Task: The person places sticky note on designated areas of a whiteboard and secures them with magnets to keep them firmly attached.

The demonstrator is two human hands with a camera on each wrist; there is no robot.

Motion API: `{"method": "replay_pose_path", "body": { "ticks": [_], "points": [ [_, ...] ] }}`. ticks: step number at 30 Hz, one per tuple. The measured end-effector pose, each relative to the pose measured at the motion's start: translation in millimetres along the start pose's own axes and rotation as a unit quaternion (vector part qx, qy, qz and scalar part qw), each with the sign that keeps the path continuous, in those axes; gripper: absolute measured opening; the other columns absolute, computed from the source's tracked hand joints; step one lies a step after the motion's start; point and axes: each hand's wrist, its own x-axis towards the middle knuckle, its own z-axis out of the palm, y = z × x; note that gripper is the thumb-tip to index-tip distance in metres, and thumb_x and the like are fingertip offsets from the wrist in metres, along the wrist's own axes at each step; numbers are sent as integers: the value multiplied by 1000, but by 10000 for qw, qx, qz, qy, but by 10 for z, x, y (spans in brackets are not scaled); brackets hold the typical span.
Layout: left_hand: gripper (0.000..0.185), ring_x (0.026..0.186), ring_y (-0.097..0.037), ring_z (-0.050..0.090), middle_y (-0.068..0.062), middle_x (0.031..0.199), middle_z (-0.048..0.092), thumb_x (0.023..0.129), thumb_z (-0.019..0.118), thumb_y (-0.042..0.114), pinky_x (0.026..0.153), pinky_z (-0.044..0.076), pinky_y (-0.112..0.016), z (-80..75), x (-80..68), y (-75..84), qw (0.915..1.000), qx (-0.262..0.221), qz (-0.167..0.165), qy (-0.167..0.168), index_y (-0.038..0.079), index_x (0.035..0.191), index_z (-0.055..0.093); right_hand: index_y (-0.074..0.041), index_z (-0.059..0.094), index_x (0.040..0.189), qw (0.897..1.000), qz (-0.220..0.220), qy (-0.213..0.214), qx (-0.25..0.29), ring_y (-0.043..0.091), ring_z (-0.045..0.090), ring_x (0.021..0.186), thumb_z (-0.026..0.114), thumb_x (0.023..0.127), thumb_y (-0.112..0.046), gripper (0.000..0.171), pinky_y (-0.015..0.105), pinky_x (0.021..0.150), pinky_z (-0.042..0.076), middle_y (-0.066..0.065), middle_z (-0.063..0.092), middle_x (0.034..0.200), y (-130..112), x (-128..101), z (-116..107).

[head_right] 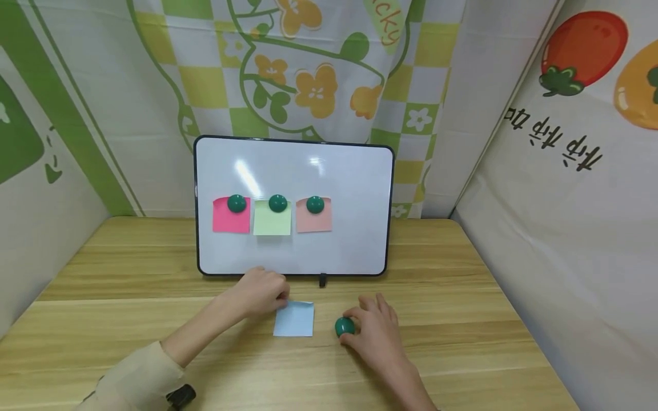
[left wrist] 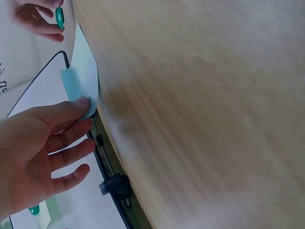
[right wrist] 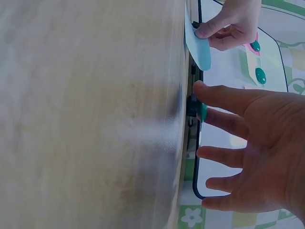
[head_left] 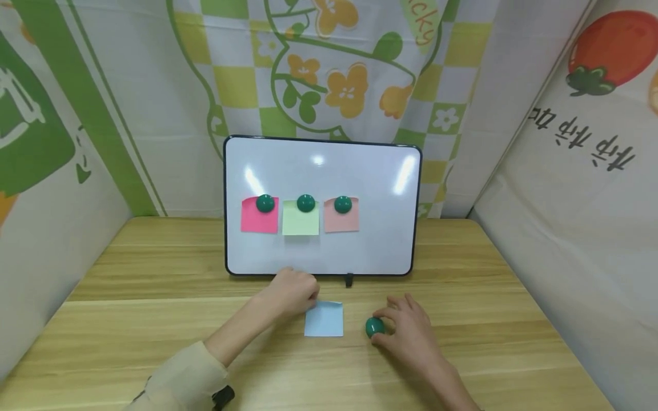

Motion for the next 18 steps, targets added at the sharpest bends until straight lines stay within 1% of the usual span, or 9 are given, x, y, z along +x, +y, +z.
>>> {"method": "replay_pose_path", "body": {
  "ticks": [5,7,9,13,18],
  "points": [
    [17,58,-6,47,10,65,61,84,77,23,57,41,-26,-35,46,36,10000,-87,3,-11,19,69,69,-18,74,108,10000,54,7,43,51,29,143,87,73,-25,38,68,115,21,18,53,144,-23,-4,-20],
    [18,59,-6,48,11,65,61,84,77,22,56,41,-26,-43,64,44,9999,-81,39,53,19,69,69,-18,73,110,9999,88,14,72,50,27,145,86,74,-26,39,68,115,20,17,51,146,-30,-5,-27],
    [17,59,-6,50,11,65,62,84,77,21,56,42,-26,-54,94,49,9998,-90,77,147,20,69,69,-19,73,111,9999,58,115,87,50,27,144,86,74,-25,39,68,115,20,16,51,147,-36,2,-39],
    [15,60,-6,50,11,67,64,85,77,22,56,42,-24,-104,186,66,9994,-177,115,265,20,71,72,-16,74,107,9980,-295,558,-25,52,32,142,88,72,-23,39,69,113,25,16,55,142,-49,34,-84],
    [14,62,-6,52,11,69,66,86,77,23,56,44,-24,-215,300,106,9991,-211,141,335,20,73,73,-13,76,105,9911,-779,1073,-119,52,36,139,90,70,-19,39,69,109,31,18,59,137,-55,73,-141]
  ]
}}
